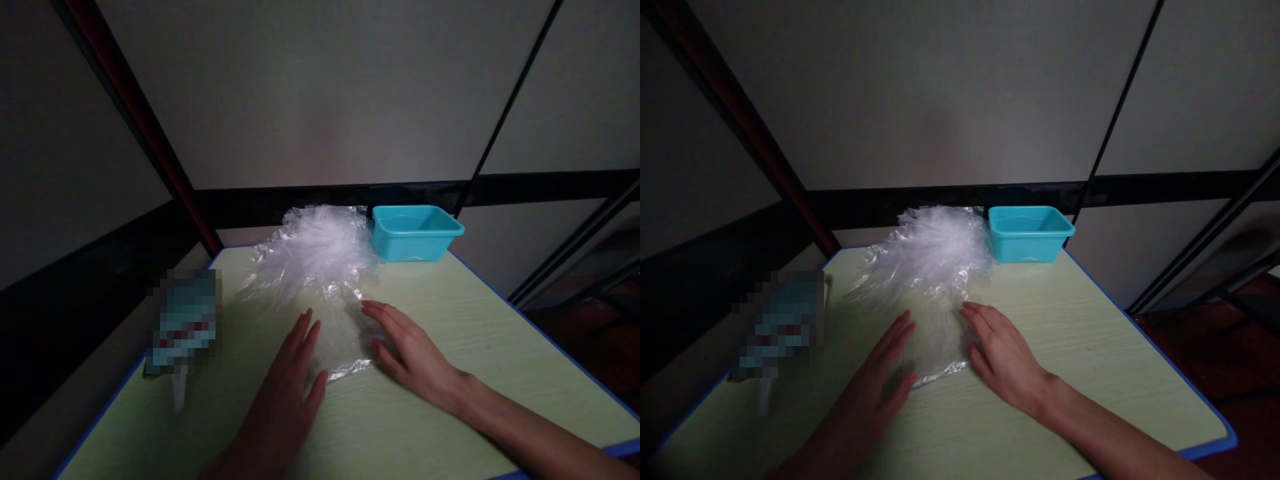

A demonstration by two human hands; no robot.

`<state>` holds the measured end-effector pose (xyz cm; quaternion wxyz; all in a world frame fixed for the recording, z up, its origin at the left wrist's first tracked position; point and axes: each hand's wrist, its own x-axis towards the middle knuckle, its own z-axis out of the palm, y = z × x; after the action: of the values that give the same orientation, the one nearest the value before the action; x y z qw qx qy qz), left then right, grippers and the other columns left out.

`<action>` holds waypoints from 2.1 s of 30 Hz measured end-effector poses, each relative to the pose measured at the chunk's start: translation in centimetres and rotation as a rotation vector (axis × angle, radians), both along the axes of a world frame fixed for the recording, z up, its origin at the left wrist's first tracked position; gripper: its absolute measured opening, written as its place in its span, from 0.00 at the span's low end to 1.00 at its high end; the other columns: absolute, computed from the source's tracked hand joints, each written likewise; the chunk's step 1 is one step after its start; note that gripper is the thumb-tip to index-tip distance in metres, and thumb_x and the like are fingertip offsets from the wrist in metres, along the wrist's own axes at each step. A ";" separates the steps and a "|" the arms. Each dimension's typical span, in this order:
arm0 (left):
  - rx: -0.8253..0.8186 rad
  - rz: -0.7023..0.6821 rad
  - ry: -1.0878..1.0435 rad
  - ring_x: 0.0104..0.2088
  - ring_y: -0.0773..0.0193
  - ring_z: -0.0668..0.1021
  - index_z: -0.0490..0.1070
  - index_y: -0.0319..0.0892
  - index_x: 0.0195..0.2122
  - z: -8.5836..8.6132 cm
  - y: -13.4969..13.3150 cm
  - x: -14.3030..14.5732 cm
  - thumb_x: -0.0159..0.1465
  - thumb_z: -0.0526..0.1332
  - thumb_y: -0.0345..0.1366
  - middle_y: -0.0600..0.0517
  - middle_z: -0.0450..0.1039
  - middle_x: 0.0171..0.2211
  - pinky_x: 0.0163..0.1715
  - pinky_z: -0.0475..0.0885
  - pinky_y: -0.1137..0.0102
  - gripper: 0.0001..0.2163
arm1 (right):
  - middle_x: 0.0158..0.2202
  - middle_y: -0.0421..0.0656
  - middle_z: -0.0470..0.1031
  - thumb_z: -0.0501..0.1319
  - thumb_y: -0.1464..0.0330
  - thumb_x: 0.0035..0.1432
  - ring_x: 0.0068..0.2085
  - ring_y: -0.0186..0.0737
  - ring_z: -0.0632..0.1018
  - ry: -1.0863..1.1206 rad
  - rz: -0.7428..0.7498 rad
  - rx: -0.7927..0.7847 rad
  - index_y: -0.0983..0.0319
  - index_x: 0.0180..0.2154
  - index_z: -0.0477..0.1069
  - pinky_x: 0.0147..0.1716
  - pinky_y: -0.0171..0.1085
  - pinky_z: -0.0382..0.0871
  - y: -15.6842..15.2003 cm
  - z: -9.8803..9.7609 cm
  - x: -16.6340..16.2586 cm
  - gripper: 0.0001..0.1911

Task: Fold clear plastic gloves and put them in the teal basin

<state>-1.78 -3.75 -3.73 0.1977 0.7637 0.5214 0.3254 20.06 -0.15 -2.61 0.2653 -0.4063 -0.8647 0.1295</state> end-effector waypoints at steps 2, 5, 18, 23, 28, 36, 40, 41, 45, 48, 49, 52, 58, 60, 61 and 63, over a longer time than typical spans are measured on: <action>0.060 -0.124 0.221 0.61 0.56 0.52 0.48 0.40 0.61 -0.6 -1.4 0.4 0.62 0.52 0.34 0.46 0.46 0.62 0.58 0.49 0.60 0.26 | 0.60 0.52 0.54 0.52 0.69 0.58 0.59 0.46 0.57 -0.127 0.069 -0.029 0.67 0.58 0.53 0.58 0.49 0.49 -0.9 0.2 -0.1 0.26; 0.122 -0.236 0.411 0.61 0.52 0.50 0.45 0.34 0.62 -1.3 -2.4 0.9 0.61 0.54 0.38 0.41 0.44 0.62 0.57 0.50 0.59 0.30 | 0.63 0.53 0.45 0.51 0.59 0.60 0.62 0.48 0.49 -0.268 0.167 -0.083 0.68 0.61 0.45 0.59 0.51 0.43 -2.1 0.0 0.1 0.33; 0.150 -0.328 0.619 0.60 0.49 0.55 0.44 0.35 0.62 -1.8 -2.6 -0.6 0.59 0.54 0.51 0.40 0.46 0.61 0.55 0.54 0.57 0.36 | 0.61 0.54 0.44 0.51 0.63 0.61 0.60 0.50 0.53 -0.385 0.234 0.046 0.67 0.62 0.34 0.55 0.50 0.55 -5.8 -1.4 1.0 0.35; 0.207 -0.322 0.656 0.60 0.50 0.54 0.41 0.35 0.63 -1.9 -2.4 0.0 0.58 0.54 0.49 0.41 0.46 0.61 0.55 0.55 0.56 0.37 | 0.60 0.57 0.45 0.49 0.52 0.58 0.60 0.52 0.53 -0.421 0.191 0.136 0.71 0.61 0.34 0.54 0.47 0.58 -5.6 -1.5 0.3 0.42; 0.149 -0.363 0.705 0.59 0.49 0.56 0.48 0.33 0.61 -1.8 -1.9 0.9 0.58 0.54 0.47 0.40 0.47 0.60 0.53 0.59 0.55 0.34 | 0.60 0.59 0.45 0.49 0.49 0.56 0.60 0.54 0.53 -0.413 0.214 0.088 0.73 0.61 0.37 0.55 0.49 0.56 -5.0 -1.2 0.0 0.44; 0.202 -0.352 0.663 0.59 0.50 0.57 0.50 0.36 0.60 -1.3 -2.1 -0.2 0.56 0.58 0.44 0.42 0.48 0.60 0.53 0.60 0.56 0.33 | 0.60 0.57 0.49 0.50 0.54 0.59 0.60 0.51 0.54 -0.455 0.172 0.093 0.73 0.60 0.45 0.55 0.52 0.55 -5.1 -0.2 1.3 0.37; 0.331 -0.261 0.677 0.58 0.53 0.59 0.54 0.32 0.58 -1.7 -2.2 -1.0 0.57 0.57 0.35 0.40 0.53 0.59 0.52 0.63 0.60 0.28 | 0.54 0.48 0.65 0.50 0.68 0.63 0.54 0.42 0.66 -0.390 0.088 0.215 0.64 0.48 0.67 0.55 0.46 0.58 -4.7 0.1 2.1 0.15; 0.365 -0.251 0.675 0.58 0.53 0.61 0.55 0.32 0.57 -1.8 -2.1 -1.2 0.58 0.57 0.34 0.41 0.55 0.58 0.51 0.64 0.60 0.26 | 0.51 0.45 0.69 0.49 0.71 0.63 0.51 0.39 0.69 -0.369 0.102 0.244 0.63 0.44 0.70 0.55 0.43 0.59 -4.6 0.0 2.2 0.13; 0.441 -0.248 0.667 0.55 0.54 0.66 0.60 0.33 0.54 -2.1 -1.8 -1.2 0.57 0.56 0.34 0.41 0.61 0.55 0.49 0.68 0.60 0.23 | 0.36 0.43 0.75 0.50 0.75 0.61 0.42 0.39 0.74 -0.353 0.139 0.358 0.63 0.34 0.72 0.49 0.42 0.65 -4.1 -0.7 2.2 0.12; 0.469 -0.236 0.654 0.52 0.53 0.69 0.62 0.33 0.52 -2.0 -1.6 -0.9 0.57 0.56 0.33 0.40 0.64 0.54 0.46 0.70 0.60 0.21 | 0.32 0.44 0.74 0.51 0.77 0.60 0.38 0.42 0.74 -0.385 0.149 0.386 0.64 0.31 0.71 0.44 0.44 0.67 -3.8 -0.6 2.0 0.11; 0.473 -0.231 0.645 0.52 0.53 0.69 0.62 0.33 0.52 -1.9 -1.6 -0.9 0.57 0.56 0.33 0.40 0.65 0.53 0.46 0.70 0.60 0.21 | 0.32 0.44 0.74 0.51 0.77 0.59 0.38 0.42 0.74 -0.385 0.153 0.375 0.64 0.30 0.70 0.43 0.44 0.68 -3.7 -0.4 1.9 0.11; 0.464 -0.221 0.587 0.51 0.54 0.70 0.63 0.33 0.51 -1.7 -1.5 -0.8 0.57 0.57 0.32 0.42 0.67 0.52 0.47 0.70 0.60 0.20 | 0.36 0.47 0.74 0.50 0.77 0.59 0.38 0.42 0.74 -0.326 0.163 0.277 0.65 0.32 0.69 0.41 0.43 0.68 -3.7 0.8 1.8 0.11; 0.388 -0.190 0.326 0.43 0.62 0.77 0.70 0.43 0.44 -0.8 -0.9 -0.9 0.59 0.53 0.26 0.50 0.75 0.43 0.46 0.71 0.63 0.14 | 0.34 0.45 0.73 0.47 0.73 0.61 0.36 0.36 0.74 -0.013 0.099 -0.111 0.63 0.40 0.67 0.36 0.36 0.69 -3.7 3.4 1.7 0.11; 0.318 -0.160 0.209 0.39 0.64 0.78 0.73 0.44 0.39 -0.2 -0.8 -1.2 0.60 0.52 0.27 0.52 0.77 0.39 0.45 0.71 0.66 0.12 | 0.33 0.43 0.73 0.48 0.71 0.62 0.35 0.35 0.74 0.096 0.073 -0.198 0.62 0.38 0.67 0.34 0.34 0.68 -3.5 4.0 1.5 0.10; 0.269 -0.133 0.152 0.38 0.64 0.78 0.74 0.44 0.37 0.3 -0.8 -1.4 0.61 0.52 0.29 0.53 0.77 0.38 0.44 0.72 0.68 0.11 | 0.32 0.42 0.73 0.49 0.70 0.62 0.34 0.34 0.74 0.151 0.066 -0.227 0.62 0.36 0.67 0.33 0.33 0.68 -3.4 4.2 1.4 0.09; 0.145 -0.065 0.067 0.38 0.63 0.78 0.75 0.45 0.36 1.2 -1.0 -2.0 0.62 0.53 0.33 0.53 0.77 0.37 0.42 0.73 0.69 0.11 | 0.30 0.41 0.73 0.51 0.69 0.61 0.31 0.33 0.74 0.262 0.060 -0.270 0.62 0.33 0.68 0.30 0.32 0.67 -3.1 4.8 1.2 0.09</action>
<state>-3.80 -4.70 -2.51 0.1346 0.8031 0.4775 0.3300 21.27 -3.26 2.16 0.3148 -0.3920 -0.8093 0.3039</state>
